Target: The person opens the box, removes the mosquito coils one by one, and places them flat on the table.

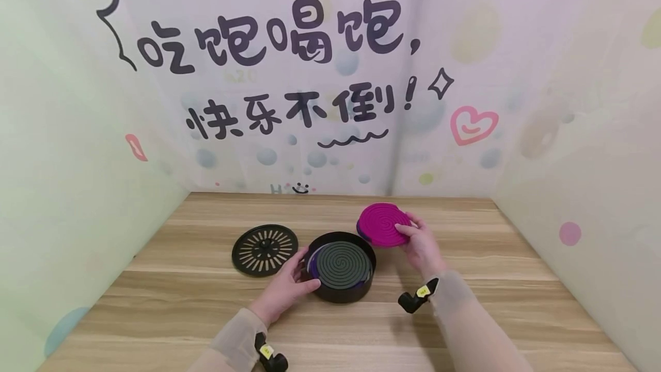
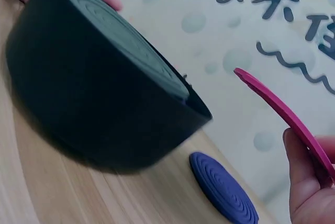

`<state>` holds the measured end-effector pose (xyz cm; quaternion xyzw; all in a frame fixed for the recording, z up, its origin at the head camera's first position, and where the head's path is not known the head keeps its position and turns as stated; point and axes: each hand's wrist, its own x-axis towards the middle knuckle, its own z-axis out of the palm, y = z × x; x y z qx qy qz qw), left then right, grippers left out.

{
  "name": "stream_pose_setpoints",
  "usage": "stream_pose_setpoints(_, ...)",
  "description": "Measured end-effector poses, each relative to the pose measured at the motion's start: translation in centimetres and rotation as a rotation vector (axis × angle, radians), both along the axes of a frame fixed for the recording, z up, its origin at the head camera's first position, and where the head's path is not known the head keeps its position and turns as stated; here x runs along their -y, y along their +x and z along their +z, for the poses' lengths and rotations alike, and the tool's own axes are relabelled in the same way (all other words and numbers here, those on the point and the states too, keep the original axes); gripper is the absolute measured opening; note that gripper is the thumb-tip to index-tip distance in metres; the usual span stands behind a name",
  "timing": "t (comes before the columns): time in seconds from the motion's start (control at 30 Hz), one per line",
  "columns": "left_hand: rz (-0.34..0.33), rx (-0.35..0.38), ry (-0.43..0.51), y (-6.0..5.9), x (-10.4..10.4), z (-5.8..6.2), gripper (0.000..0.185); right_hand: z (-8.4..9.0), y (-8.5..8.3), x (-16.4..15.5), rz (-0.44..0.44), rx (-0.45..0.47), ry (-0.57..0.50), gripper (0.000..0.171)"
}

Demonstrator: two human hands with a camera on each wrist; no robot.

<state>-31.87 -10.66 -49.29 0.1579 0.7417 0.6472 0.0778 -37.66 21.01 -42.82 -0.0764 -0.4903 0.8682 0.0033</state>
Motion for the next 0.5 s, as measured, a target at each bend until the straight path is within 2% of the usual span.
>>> stream_pose_setpoints(0.27, -0.001, 0.002, -0.001, 0.0, 0.0, 0.0, 0.091, -0.7, -0.6, -2.0, -0.1, 0.034, -0.071, 0.042)
stream_pose_setpoints(0.5, 0.0, 0.003, -0.004, 0.0, 0.1, 0.0, 0.09, -0.7, -0.6, -2.7, -0.21, 0.093, -0.015, 0.062)
